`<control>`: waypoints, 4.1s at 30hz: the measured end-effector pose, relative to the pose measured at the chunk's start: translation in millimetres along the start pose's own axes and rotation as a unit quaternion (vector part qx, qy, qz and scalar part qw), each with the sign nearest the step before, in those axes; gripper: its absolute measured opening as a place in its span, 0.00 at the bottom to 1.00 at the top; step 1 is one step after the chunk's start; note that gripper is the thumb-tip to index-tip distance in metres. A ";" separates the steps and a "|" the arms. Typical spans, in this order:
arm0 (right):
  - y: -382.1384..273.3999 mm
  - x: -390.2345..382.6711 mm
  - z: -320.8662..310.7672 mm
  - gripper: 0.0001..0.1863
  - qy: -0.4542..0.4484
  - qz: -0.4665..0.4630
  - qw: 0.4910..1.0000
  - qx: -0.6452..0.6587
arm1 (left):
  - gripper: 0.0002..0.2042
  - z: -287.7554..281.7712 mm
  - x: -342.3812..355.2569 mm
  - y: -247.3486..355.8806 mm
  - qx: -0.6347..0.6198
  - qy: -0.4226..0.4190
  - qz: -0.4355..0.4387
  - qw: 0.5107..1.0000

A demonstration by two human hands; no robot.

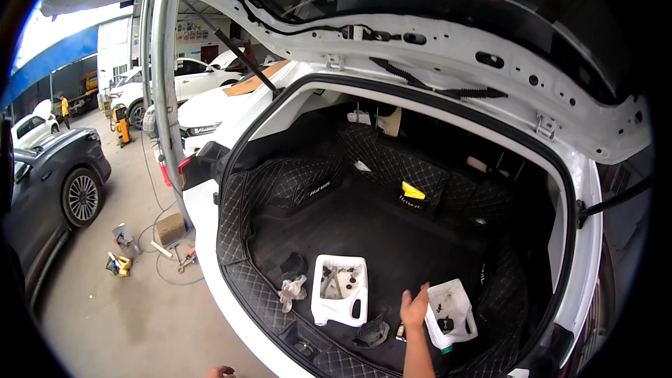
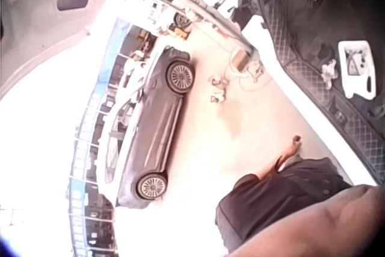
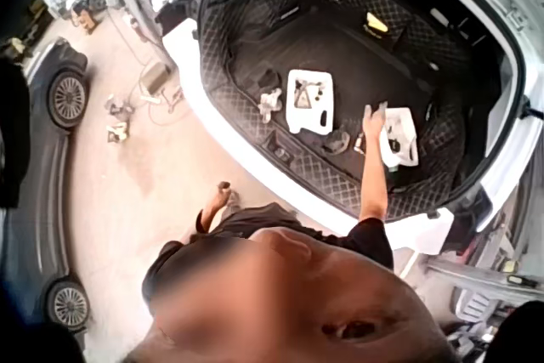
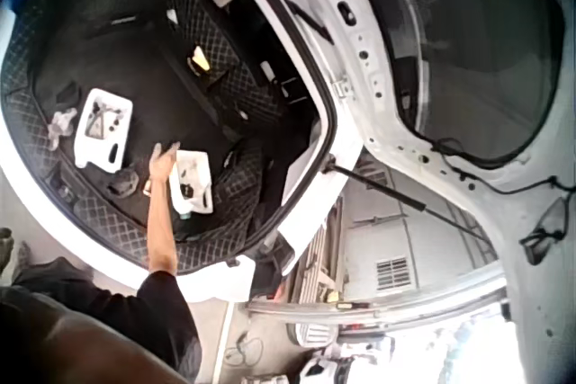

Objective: The person works on the rear of a white SUV in a garage, using a screwdriver to remove fasteners from the trunk lid, then uses a red propane torch to heat a black plastic trim piece. They repeatedly fit and remove the trim and a white plastic cover on the trunk lid, then retrieve a long black trim from the rear passenger area.

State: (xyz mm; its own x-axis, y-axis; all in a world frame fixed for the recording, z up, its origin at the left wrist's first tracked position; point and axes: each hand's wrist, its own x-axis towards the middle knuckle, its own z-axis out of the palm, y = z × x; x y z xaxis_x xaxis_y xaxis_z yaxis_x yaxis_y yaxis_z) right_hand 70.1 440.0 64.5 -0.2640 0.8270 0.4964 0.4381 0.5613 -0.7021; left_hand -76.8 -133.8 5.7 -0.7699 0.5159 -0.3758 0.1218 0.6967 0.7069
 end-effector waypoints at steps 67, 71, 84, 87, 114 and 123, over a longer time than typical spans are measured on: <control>-600.1 -481.1 800.5 0.22 -0.525 0.536 0.649 -0.125 | 0.13 -775.0 678.5 -521.7 0.021 -0.124 -0.054 0.991; -677.2 -514.5 732.8 0.12 -0.384 0.692 0.611 0.004 | 0.13 -801.5 721.1 -474.1 0.016 -0.150 0.014 0.988; -709.1 -512.4 675.5 0.16 -0.725 0.382 0.562 0.116 | 0.14 -817.4 695.8 -411.7 0.054 -0.249 0.060 0.965; -712.6 -474.3 662.8 0.17 -0.745 0.401 0.520 0.112 | 0.14 -821.7 682.4 -406.1 0.072 -0.258 0.046 0.962; -749.0 -299.2 770.1 0.14 -0.683 0.370 0.622 0.096 | 0.11 -801.8 652.5 -369.3 -0.353 -0.456 -0.012 0.817; -742.7 -326.2 757.8 0.15 -0.502 0.397 0.758 0.125 | 0.08 -864.8 680.5 -402.1 -0.479 -0.297 -0.117 0.817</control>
State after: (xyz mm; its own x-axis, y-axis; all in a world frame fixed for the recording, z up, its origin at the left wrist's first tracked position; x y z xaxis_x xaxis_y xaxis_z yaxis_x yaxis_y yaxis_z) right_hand -820.3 -222.4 37.2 -0.5787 0.4439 -0.6841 0.6584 -0.2406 -0.7132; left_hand -1191.4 -493.9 -16.0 -0.2259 0.7737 -0.5919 -0.7515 0.2481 0.6113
